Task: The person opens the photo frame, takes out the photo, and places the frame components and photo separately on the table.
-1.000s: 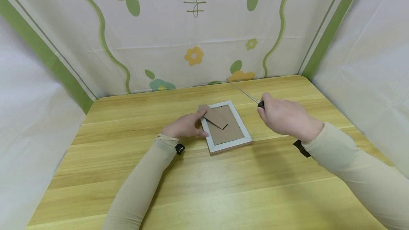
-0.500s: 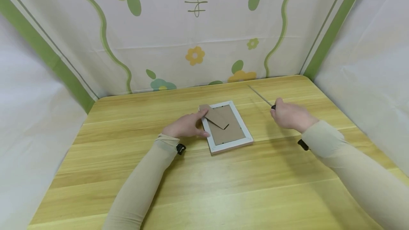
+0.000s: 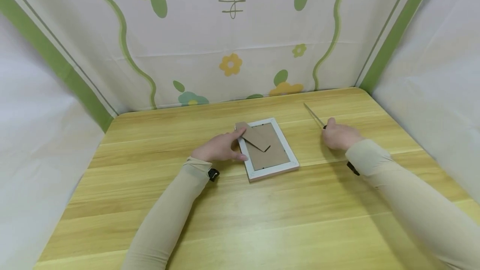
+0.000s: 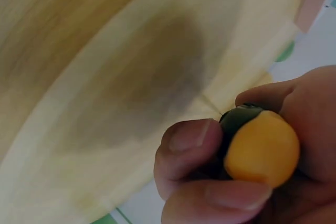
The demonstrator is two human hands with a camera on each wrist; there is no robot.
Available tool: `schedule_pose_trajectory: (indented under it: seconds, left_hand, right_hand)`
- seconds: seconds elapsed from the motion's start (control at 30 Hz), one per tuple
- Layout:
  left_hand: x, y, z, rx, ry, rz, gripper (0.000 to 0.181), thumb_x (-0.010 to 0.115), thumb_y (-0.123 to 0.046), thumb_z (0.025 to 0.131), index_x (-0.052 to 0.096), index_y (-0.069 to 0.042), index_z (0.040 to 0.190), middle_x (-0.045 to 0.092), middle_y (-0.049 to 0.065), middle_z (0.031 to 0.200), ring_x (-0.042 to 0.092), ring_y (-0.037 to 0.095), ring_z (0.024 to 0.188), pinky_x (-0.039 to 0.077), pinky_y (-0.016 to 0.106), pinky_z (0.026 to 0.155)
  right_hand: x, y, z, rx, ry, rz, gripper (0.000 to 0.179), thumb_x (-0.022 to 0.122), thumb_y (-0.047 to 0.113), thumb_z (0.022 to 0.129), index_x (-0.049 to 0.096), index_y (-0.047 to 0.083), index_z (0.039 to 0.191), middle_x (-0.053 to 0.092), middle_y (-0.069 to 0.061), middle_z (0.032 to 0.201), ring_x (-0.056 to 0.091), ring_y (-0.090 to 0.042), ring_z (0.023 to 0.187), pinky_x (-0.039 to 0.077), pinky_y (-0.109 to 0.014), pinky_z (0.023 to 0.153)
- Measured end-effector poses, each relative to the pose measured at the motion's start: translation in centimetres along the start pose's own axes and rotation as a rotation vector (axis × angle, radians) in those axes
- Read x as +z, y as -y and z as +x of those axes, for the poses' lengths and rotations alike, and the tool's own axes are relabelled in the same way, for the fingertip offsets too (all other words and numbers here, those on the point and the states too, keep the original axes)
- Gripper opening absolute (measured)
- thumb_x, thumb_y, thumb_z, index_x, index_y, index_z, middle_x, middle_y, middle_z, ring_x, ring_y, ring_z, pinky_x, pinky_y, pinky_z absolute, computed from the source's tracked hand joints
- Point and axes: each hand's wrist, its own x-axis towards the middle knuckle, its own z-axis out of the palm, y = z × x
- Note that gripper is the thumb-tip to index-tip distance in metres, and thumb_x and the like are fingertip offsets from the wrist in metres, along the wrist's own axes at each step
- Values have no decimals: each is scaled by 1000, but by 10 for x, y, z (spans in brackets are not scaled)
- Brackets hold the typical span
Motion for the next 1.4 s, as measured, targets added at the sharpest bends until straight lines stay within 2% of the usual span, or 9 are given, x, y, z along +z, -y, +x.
schedule_pose_trajectory:
  seconds: [0.1,0.27,0.4,0.5,0.8,1.03,1.17,1.27,1.4]
  left_hand:
    - [0,-1,0,-1,3,3,103,79,-45,83,16,-21,161,32,6,159,35,26,142,32,41,113]
    - [0,0,1,-1,9,1,103,78,-45,83,15,-21,161,31,5,159,34,25,142,32,40,113]
    - [0,0,1,-1,10,-7,103,79,-44,83,15,-21,161,29,4,160,33,25,143,32,41,113]
    - [0,1,0,-1,10,-11,103,79,-45,82,15,-21,161,27,4,161,32,26,143,31,41,113]
    - [-1,0,-1,-7,14,-34,103,79,-43,82,15,-22,161,27,5,161,31,26,144,30,42,114]
    - [0,-3,0,17,15,-26,102,78,-42,84,14,-18,161,21,2,163,26,24,146,27,39,116]
    - [0,-4,0,9,23,-9,101,76,-43,85,13,-19,161,16,3,164,20,29,148,21,42,118]
    - [1,-6,0,-4,31,3,98,74,-44,86,15,-21,160,11,10,163,12,39,147,18,49,118]
    - [1,-8,-1,-9,44,25,94,72,-45,88,17,-21,160,1,20,162,5,47,146,18,55,116]
  right_hand:
    - [2,-1,3,20,-5,-2,65,21,28,104,3,-21,143,44,-48,128,49,-60,115,42,-64,94]
    - [5,-5,8,31,-7,-1,63,21,27,103,5,-19,143,47,-47,124,53,-57,109,45,-61,89]
    - [7,-6,13,32,11,17,60,28,30,105,13,-16,139,63,-33,97,62,-43,83,49,-48,71]
    - [9,-6,16,39,21,26,61,33,36,106,17,-13,137,62,-19,80,58,-31,66,45,-39,58]
    - [10,-5,21,37,-33,-37,71,39,49,103,27,-14,133,60,-29,92,57,-31,66,44,-38,54]
    - [3,2,17,-16,-129,-44,60,41,48,104,37,-8,125,59,-18,80,57,-29,62,45,-39,49]
    - [-4,12,17,-49,-174,-19,56,40,50,104,43,-3,124,60,-14,81,57,-28,65,45,-39,52]
    - [-7,22,18,-78,-161,21,55,39,49,104,45,-1,126,61,-14,84,57,-28,70,46,-41,59]
    - [-3,36,21,-156,-142,76,50,39,39,106,50,-4,129,64,-19,96,60,-33,86,49,-49,77]
